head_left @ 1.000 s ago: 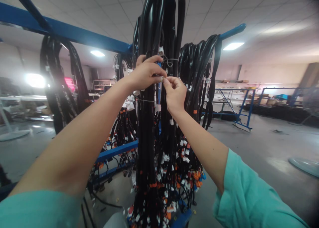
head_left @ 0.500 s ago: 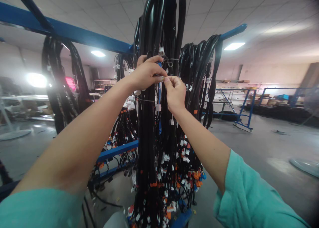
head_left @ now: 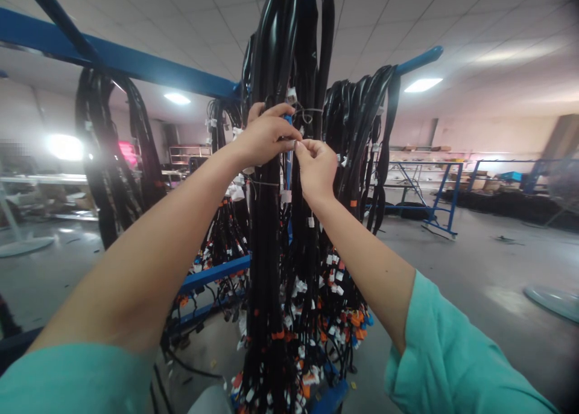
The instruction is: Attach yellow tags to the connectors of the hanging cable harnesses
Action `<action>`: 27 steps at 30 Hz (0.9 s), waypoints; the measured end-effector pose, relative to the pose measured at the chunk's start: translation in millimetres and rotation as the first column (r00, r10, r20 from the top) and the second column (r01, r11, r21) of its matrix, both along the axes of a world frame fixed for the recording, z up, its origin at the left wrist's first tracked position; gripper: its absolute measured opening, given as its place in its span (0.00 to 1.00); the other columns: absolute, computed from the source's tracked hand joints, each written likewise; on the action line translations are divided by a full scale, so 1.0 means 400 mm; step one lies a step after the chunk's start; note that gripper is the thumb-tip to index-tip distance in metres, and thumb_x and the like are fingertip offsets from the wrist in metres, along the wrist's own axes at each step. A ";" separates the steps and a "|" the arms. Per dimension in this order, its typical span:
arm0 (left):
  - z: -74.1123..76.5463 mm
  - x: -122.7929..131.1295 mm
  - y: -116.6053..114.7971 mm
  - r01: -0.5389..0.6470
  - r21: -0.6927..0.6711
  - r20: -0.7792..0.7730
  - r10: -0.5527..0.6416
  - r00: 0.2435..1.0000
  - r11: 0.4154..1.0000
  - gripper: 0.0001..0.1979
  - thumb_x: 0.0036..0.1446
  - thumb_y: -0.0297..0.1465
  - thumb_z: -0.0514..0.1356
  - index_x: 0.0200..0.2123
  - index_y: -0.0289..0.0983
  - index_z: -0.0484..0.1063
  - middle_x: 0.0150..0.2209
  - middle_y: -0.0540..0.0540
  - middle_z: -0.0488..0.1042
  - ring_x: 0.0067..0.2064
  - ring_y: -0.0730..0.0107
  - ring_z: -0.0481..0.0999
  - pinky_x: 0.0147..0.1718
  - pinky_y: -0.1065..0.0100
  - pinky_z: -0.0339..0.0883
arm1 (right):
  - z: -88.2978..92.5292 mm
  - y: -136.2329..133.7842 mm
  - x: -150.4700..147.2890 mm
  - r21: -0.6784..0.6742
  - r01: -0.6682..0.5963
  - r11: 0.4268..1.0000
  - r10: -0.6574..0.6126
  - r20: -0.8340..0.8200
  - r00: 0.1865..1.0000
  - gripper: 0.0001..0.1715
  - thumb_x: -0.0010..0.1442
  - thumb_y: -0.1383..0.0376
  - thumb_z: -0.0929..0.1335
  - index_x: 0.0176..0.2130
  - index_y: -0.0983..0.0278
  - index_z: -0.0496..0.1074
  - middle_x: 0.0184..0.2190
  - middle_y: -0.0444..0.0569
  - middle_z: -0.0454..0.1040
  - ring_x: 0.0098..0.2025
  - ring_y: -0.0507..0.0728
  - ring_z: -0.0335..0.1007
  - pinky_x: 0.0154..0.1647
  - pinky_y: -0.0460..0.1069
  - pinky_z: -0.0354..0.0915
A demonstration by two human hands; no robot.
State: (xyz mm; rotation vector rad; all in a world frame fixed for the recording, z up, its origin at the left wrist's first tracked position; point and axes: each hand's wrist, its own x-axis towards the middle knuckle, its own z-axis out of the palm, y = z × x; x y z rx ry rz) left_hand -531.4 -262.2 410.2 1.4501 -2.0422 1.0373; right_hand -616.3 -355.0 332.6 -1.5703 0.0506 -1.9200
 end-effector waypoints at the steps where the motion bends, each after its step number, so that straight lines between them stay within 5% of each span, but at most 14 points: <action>1: 0.000 0.000 -0.001 0.000 -0.002 0.001 0.000 1.000 1.000 0.12 0.55 0.37 0.53 0.38 0.44 0.75 0.51 0.47 0.71 0.62 0.60 0.55 0.59 0.50 0.36 | 0.000 0.002 -0.003 0.000 0.009 1.000 -0.009 -0.006 1.000 0.09 0.54 0.60 0.67 0.29 0.64 0.69 0.23 0.41 0.66 0.28 0.50 0.63 0.32 0.47 0.60; 11: 0.001 0.004 -0.006 0.026 0.009 0.011 -0.026 1.000 1.000 0.11 0.56 0.34 0.54 0.37 0.39 0.75 0.44 0.44 0.74 0.61 0.60 0.56 0.58 0.51 0.35 | 0.014 0.031 -0.029 0.049 0.099 0.994 -0.096 -0.075 0.993 0.08 0.51 0.63 0.66 0.29 0.67 0.71 0.19 0.39 0.65 0.24 0.48 0.60 0.30 0.45 0.57; 16: 0.001 0.006 -0.008 0.033 0.009 0.019 -0.033 0.999 0.999 0.11 0.57 0.33 0.54 0.37 0.39 0.75 0.46 0.44 0.73 0.61 0.60 0.56 0.58 0.53 0.34 | 0.028 0.037 -0.022 0.164 -0.104 0.981 0.106 -0.003 0.994 0.05 0.48 0.67 0.67 0.25 0.68 0.70 0.18 0.39 0.65 0.22 0.47 0.58 0.26 0.44 0.56; 20: 0.001 0.005 -0.008 0.026 0.009 0.013 -0.027 1.000 1.000 0.11 0.57 0.34 0.55 0.38 0.38 0.75 0.47 0.44 0.72 0.61 0.59 0.56 0.58 0.53 0.34 | 0.037 0.054 -0.036 0.283 -0.316 0.906 0.321 0.031 0.947 0.06 0.48 0.71 0.67 0.21 0.67 0.67 0.14 0.35 0.57 0.17 0.44 0.50 0.21 0.42 0.51; 27: 0.003 0.006 -0.008 0.024 0.031 0.004 -0.024 1.000 0.999 0.10 0.56 0.33 0.55 0.37 0.38 0.75 0.45 0.44 0.73 0.61 0.58 0.55 0.58 0.52 0.33 | 0.042 0.068 -0.064 0.385 -0.427 0.818 0.464 -0.004 0.886 0.08 0.52 0.73 0.65 0.22 0.67 0.65 0.10 0.32 0.46 0.12 0.42 0.38 0.13 0.41 0.35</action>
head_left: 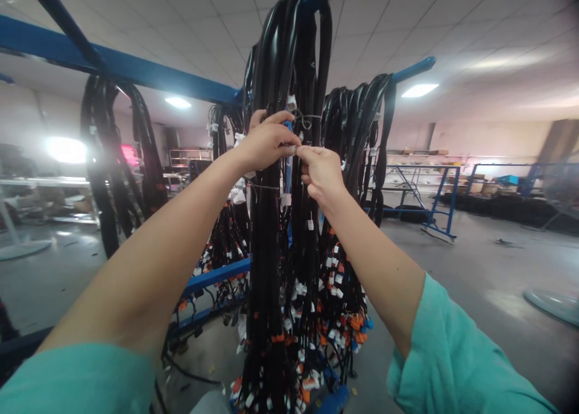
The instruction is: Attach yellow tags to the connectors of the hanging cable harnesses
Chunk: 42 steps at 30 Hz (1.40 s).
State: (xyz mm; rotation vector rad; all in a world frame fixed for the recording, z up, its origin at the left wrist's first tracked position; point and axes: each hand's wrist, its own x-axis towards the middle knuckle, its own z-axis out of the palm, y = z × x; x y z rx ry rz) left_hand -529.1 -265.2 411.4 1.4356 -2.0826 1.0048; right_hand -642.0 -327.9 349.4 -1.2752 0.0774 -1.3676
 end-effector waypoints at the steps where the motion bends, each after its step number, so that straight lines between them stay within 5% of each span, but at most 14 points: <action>1: 0.000 0.000 0.001 0.001 0.006 0.001 -0.001 1.000 1.000 0.11 0.57 0.33 0.55 0.37 0.38 0.75 0.45 0.44 0.73 0.61 0.58 0.54 0.58 0.52 0.33 | 0.001 0.000 -0.002 0.002 -0.015 1.000 0.015 -0.004 1.000 0.09 0.53 0.73 0.65 0.22 0.67 0.65 0.10 0.32 0.46 0.12 0.42 0.38 0.13 0.41 0.34; 12: -0.002 -0.001 0.003 0.022 -0.008 -0.008 -0.022 1.000 1.000 0.10 0.57 0.33 0.55 0.36 0.38 0.75 0.43 0.44 0.74 0.61 0.59 0.55 0.58 0.52 0.34 | 0.015 0.011 -0.012 0.179 -0.180 0.967 0.185 -0.012 0.983 0.16 0.57 0.74 0.64 0.21 0.65 0.57 0.10 0.32 0.47 0.11 0.41 0.38 0.10 0.39 0.35; 23: -0.003 -0.001 0.003 0.017 -0.006 -0.004 -0.017 1.000 1.000 0.10 0.57 0.33 0.55 0.37 0.37 0.75 0.44 0.45 0.74 0.61 0.59 0.55 0.59 0.53 0.33 | 0.028 0.012 -0.016 0.362 -0.390 0.847 0.405 0.035 0.913 0.18 0.61 0.72 0.61 0.20 0.65 0.53 0.10 0.32 0.46 0.10 0.40 0.38 0.09 0.37 0.35; 42: -0.008 -0.001 0.005 0.027 -0.031 -0.034 -0.028 0.999 0.999 0.09 0.54 0.32 0.56 0.36 0.39 0.75 0.47 0.43 0.73 0.61 0.58 0.55 0.59 0.51 0.35 | 0.028 0.032 -0.012 0.391 -0.336 0.857 0.357 0.019 0.934 0.18 0.60 0.71 0.62 0.21 0.64 0.52 0.11 0.33 0.46 0.12 0.41 0.35 0.09 0.38 0.36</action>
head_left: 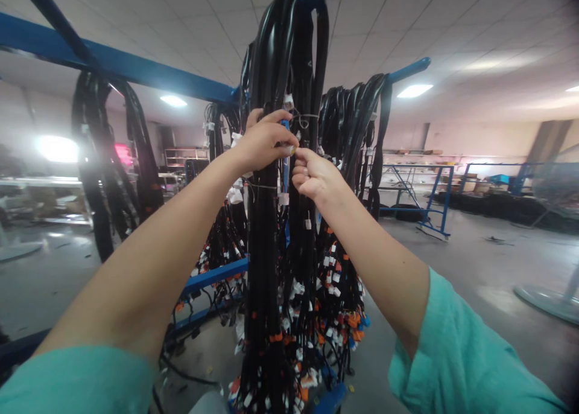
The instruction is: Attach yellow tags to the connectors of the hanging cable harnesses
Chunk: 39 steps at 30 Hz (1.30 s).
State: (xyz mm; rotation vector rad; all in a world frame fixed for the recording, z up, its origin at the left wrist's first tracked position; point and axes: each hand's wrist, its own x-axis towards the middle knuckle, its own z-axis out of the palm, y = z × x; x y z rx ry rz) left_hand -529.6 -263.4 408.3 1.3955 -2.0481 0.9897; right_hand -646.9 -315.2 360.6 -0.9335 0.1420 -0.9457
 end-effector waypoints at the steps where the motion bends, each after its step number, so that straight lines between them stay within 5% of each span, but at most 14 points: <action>1: 0.000 0.000 0.001 0.000 0.003 0.001 0.000 1.000 1.000 0.09 0.54 0.32 0.56 0.36 0.39 0.75 0.47 0.43 0.73 0.61 0.59 0.55 0.59 0.51 0.34 | 0.000 -0.001 0.000 0.002 -0.004 1.000 0.004 0.003 1.000 0.18 0.60 0.71 0.62 0.21 0.64 0.52 0.11 0.33 0.46 0.12 0.41 0.35 0.09 0.38 0.35; 26: -0.003 -0.004 0.000 -0.006 -0.030 -0.021 0.005 1.000 1.000 0.10 0.55 0.32 0.56 0.37 0.38 0.75 0.52 0.43 0.69 0.61 0.58 0.56 0.59 0.51 0.36 | -0.007 0.018 0.008 0.028 -0.011 1.000 0.010 0.058 0.998 0.18 0.63 0.66 0.63 0.23 0.64 0.53 0.13 0.33 0.44 0.12 0.42 0.37 0.09 0.39 0.36; 33: -0.004 0.006 -0.001 0.001 -0.073 -0.023 -0.003 1.000 0.997 0.10 0.54 0.34 0.56 0.37 0.41 0.75 0.53 0.45 0.68 0.59 0.59 0.58 0.58 0.50 0.41 | -0.017 -0.013 0.015 -0.128 -0.097 0.987 0.100 0.013 0.995 0.20 0.60 0.61 0.66 0.23 0.64 0.54 0.13 0.33 0.46 0.12 0.42 0.37 0.10 0.38 0.36; 39: 0.003 0.005 0.005 0.019 -0.065 -0.020 -0.020 1.000 0.998 0.08 0.52 0.33 0.58 0.35 0.41 0.76 0.48 0.46 0.70 0.56 0.58 0.61 0.58 0.50 0.44 | -0.025 -0.020 0.031 -0.184 -0.007 0.983 0.033 0.137 0.990 0.17 0.59 0.66 0.66 0.24 0.63 0.55 0.11 0.32 0.46 0.11 0.42 0.38 0.09 0.38 0.36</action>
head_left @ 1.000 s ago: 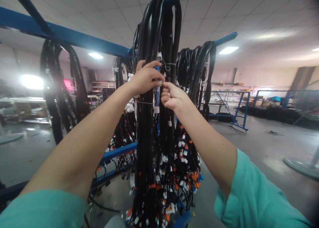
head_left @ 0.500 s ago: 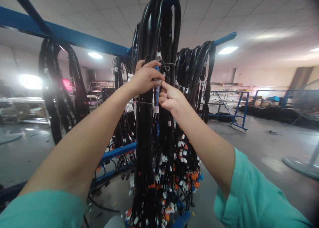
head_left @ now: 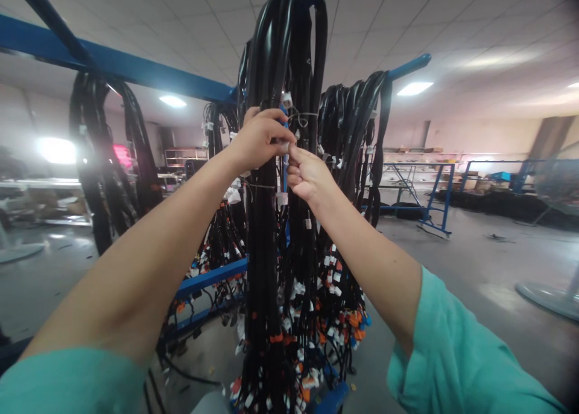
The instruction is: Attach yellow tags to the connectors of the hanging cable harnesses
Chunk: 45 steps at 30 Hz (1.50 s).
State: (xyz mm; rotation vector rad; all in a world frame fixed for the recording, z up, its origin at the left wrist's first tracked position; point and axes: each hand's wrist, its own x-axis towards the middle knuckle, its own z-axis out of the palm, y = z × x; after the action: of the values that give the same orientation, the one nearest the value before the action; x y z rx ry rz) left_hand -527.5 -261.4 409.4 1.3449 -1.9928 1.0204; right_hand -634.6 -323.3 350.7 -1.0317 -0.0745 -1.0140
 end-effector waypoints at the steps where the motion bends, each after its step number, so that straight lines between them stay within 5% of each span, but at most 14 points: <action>1: 0.002 -0.002 0.002 -0.002 0.009 0.001 0.002 1.000 1.000 0.08 0.52 0.33 0.58 0.35 0.41 0.76 0.47 0.47 0.71 0.56 0.58 0.61 0.58 0.50 0.44 | -0.001 0.002 0.003 -0.003 0.019 1.000 -0.019 0.012 1.000 0.16 0.59 0.66 0.66 0.24 0.63 0.55 0.11 0.32 0.47 0.11 0.42 0.38 0.10 0.38 0.36; 8: 0.005 -0.008 0.005 -0.031 0.016 -0.006 0.032 0.999 0.999 0.09 0.52 0.32 0.58 0.35 0.40 0.77 0.45 0.47 0.71 0.55 0.57 0.61 0.58 0.52 0.44 | 0.004 0.001 0.012 0.012 0.046 0.999 -0.047 0.015 0.999 0.15 0.62 0.68 0.62 0.25 0.63 0.55 0.11 0.31 0.47 0.10 0.42 0.39 0.10 0.38 0.36; 16: 0.009 -0.011 0.011 -0.028 0.051 -0.006 0.028 1.000 0.998 0.10 0.52 0.32 0.58 0.37 0.40 0.76 0.46 0.47 0.70 0.56 0.59 0.61 0.58 0.53 0.43 | 0.008 -0.041 -0.035 -0.167 -0.095 0.981 0.075 -0.118 0.990 0.13 0.60 0.72 0.62 0.25 0.64 0.59 0.11 0.32 0.47 0.11 0.42 0.37 0.10 0.38 0.34; 30: 0.013 -0.009 0.019 -0.021 0.066 0.012 0.020 1.000 0.998 0.09 0.51 0.30 0.59 0.37 0.40 0.77 0.45 0.47 0.70 0.53 0.60 0.63 0.57 0.54 0.46 | 0.020 -0.053 -0.036 -0.403 0.089 0.911 -0.145 -0.112 0.983 0.13 0.53 0.74 0.65 0.21 0.65 0.60 0.10 0.32 0.47 0.12 0.42 0.38 0.12 0.39 0.35; 37: 0.008 -0.012 0.017 -0.075 0.062 0.055 0.071 0.996 0.995 0.10 0.53 0.32 0.58 0.37 0.38 0.76 0.44 0.46 0.70 0.55 0.59 0.61 0.57 0.53 0.44 | 0.004 -0.049 0.006 -0.370 0.190 0.909 -0.225 -0.054 0.973 0.13 0.53 0.73 0.66 0.21 0.64 0.59 0.09 0.31 0.46 0.11 0.42 0.39 0.12 0.40 0.34; 42: 0.011 -0.029 0.044 -0.180 0.096 0.141 0.166 0.976 0.979 0.11 0.55 0.34 0.56 0.40 0.39 0.74 0.46 0.46 0.69 0.54 0.61 0.63 0.58 0.54 0.43 | -0.025 -0.064 -0.024 -0.303 0.099 0.948 -0.114 -0.033 0.993 0.03 0.53 0.68 0.68 0.30 0.67 0.68 0.11 0.31 0.48 0.12 0.42 0.39 0.12 0.40 0.34; 45: 0.013 -0.057 0.055 -0.303 0.080 0.192 0.283 0.940 0.950 0.13 0.52 0.36 0.58 0.40 0.37 0.73 0.46 0.45 0.68 0.52 0.60 0.64 0.56 0.55 0.48 | -0.084 -0.081 -0.071 -0.149 0.003 0.989 -0.006 -0.018 1.000 0.08 0.50 0.68 0.69 0.33 0.67 0.69 0.11 0.31 0.48 0.12 0.42 0.40 0.12 0.39 0.34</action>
State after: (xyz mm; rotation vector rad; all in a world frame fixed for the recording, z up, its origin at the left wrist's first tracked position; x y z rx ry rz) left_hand -550.4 -239.4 414.5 1.7025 -2.0410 1.2191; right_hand -663.0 -355.7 317.1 -1.1781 -0.1341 -1.0145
